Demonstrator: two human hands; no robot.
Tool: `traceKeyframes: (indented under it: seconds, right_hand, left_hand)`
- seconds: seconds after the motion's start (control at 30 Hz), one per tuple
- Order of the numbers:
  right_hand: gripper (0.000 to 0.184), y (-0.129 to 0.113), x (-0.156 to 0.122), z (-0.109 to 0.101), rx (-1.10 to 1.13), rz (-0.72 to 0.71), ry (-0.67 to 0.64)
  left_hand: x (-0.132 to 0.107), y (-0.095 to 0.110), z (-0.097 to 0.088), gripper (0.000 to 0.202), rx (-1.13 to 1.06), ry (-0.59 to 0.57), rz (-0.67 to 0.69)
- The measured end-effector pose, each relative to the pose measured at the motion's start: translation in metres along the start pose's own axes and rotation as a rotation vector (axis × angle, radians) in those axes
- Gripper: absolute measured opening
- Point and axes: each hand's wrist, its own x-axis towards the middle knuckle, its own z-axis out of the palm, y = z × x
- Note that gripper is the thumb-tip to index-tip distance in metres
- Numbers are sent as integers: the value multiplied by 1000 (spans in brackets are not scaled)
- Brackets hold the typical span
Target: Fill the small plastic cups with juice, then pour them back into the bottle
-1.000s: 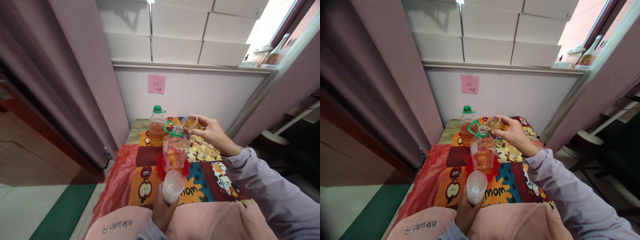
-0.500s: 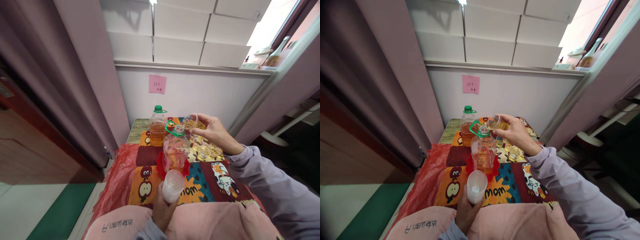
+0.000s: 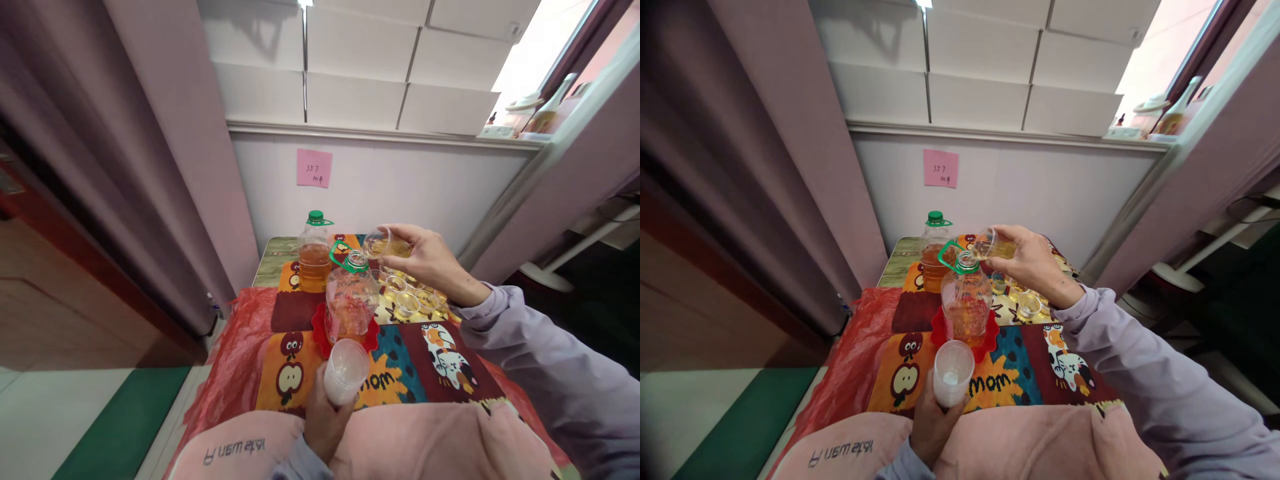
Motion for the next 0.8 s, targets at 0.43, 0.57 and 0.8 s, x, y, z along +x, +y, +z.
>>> traceKeyframes:
  seconds: [0.43,0.57,0.8]
  right_hand:
    - [55,-3,5,0,-109,-115,13]
    - [52,-6,7,-1,-144,-171,22]
    - [53,-9,9,-1,-201,-212,25]
  left_hand:
    - [0,0,-1,56,2,-9,-31]
    - [0,5,-1,53,-3,-8,-30]
    - [0,5,0,53,-20,7,-19]
